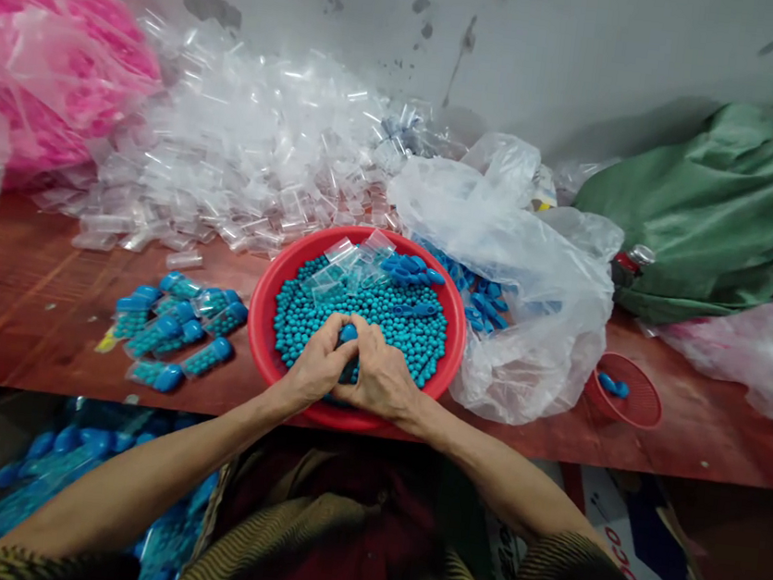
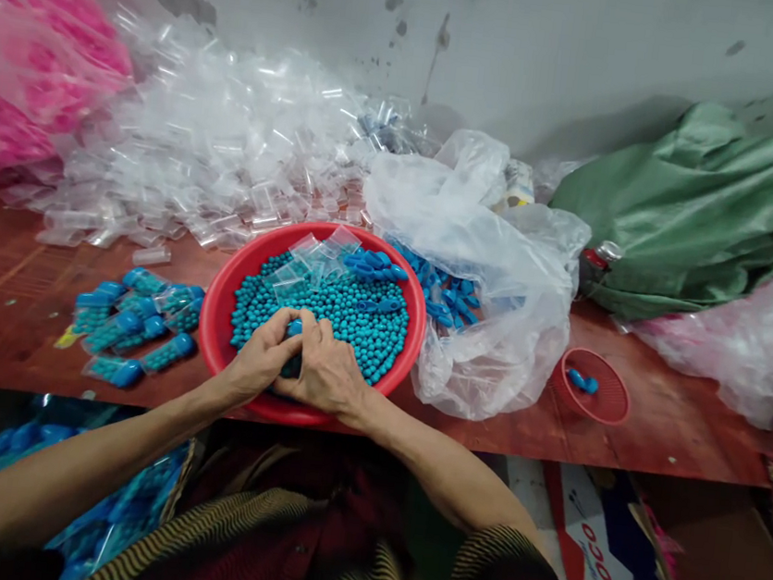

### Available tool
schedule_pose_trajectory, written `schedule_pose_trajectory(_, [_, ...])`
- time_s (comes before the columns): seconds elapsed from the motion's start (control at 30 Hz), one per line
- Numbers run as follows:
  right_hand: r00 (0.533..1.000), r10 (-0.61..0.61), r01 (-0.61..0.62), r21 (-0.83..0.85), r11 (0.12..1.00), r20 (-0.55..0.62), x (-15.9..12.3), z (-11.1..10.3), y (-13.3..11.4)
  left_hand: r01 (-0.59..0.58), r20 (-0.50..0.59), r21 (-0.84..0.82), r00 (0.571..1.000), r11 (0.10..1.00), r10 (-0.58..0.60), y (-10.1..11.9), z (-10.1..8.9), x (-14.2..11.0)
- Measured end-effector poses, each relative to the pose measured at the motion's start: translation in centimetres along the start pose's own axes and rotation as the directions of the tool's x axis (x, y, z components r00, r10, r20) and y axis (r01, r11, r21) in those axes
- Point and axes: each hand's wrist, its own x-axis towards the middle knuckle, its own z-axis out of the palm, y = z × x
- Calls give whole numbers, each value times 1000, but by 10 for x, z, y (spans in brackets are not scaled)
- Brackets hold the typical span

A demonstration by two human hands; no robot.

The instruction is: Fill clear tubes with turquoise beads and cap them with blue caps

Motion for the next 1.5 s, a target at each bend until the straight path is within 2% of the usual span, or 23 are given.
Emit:
schedule_pose_trajectory(0.1, [998,-34,33,12,999,59,2,0,0,-7,-37,83,999,997,10,-3,-1,2])
schedule_pose_trajectory(0.17, [996,-55,51,52,997,69,4,1,2,39,-35,27,999,999,-38,-5,-2,2])
schedule_pose_trajectory(0.27, [998,-58,59,103,993,-15,5,4,4,110,23,-156,994,982,-108,-6,-2,-1])
schedule_pose_trajectory(0.33, [994,-78,85,95,992,-74,3,5,4,96,43,-204,995,974,-90,-5,-2,-4])
schedule_pose_trajectory(0.43, [992,-106,107,14,994,-76,-1,6,3,5,6,-113,1000,994,-5,-3,1,-8])
schedule_pose_trajectory(0.57, [995,-100,99,-52,994,-6,-1,5,-1,-86,-74,71,993,994,91,0,3,-11])
schedule_pose_trajectory(0.67, [982,-175,176,-17,984,69,1,2,-3,-83,-74,277,991,957,108,4,-13,-16])
schedule_pose_trajectory(0.73, [971,-216,218,-13,976,99,1,0,-1,-65,-106,448,986,891,126,5,-39,-19])
schedule_pose_trajectory(0.8, [976,-188,195,-55,979,110,0,-3,6,12,-226,635,959,772,170,2,-73,-22])
schedule_pose_trajectory(0.9, [990,-80,99,-161,982,120,0,-12,24,259,-386,827,907,498,170,-6,-120,-25])
schedule_pose_trajectory(0.97, [994,-7,33,-242,970,108,4,-21,37,358,-426,885,882,298,202,-9,-136,-24])
schedule_pose_trajectory(1.0, [995,37,-10,-284,959,90,7,-26,43,369,-419,901,876,230,240,-9,-137,-22])
schedule_pose_trajectory(1.07, [992,121,-95,-366,926,48,16,-35,52,294,-334,941,890,171,310,-7,-126,-14])
schedule_pose_trajectory(1.13, [984,178,-153,-439,886,17,26,-42,59,115,-169,977,932,179,321,-3,-104,2])
schedule_pose_trajectory(1.2, [979,202,-168,-489,856,18,35,-48,64,-63,11,979,966,194,258,0,-80,24])
schedule_pose_trajectory(1.27, [979,201,-156,-487,860,43,40,-54,70,-154,124,967,980,204,153,0,-62,48])
schedule_pose_trajectory(1.37, [981,193,-172,-401,900,12,40,-65,81,-189,183,949,982,254,46,-6,-49,75])
schedule_pose_trajectory(1.43, [976,213,-216,-363,906,-48,37,-73,87,-162,175,919,985,358,-3,-11,-46,84])
schedule_pose_trajectory(1.5, [970,236,-241,-382,892,-62,34,-77,88,-113,164,874,984,472,-68,-15,-43,88])
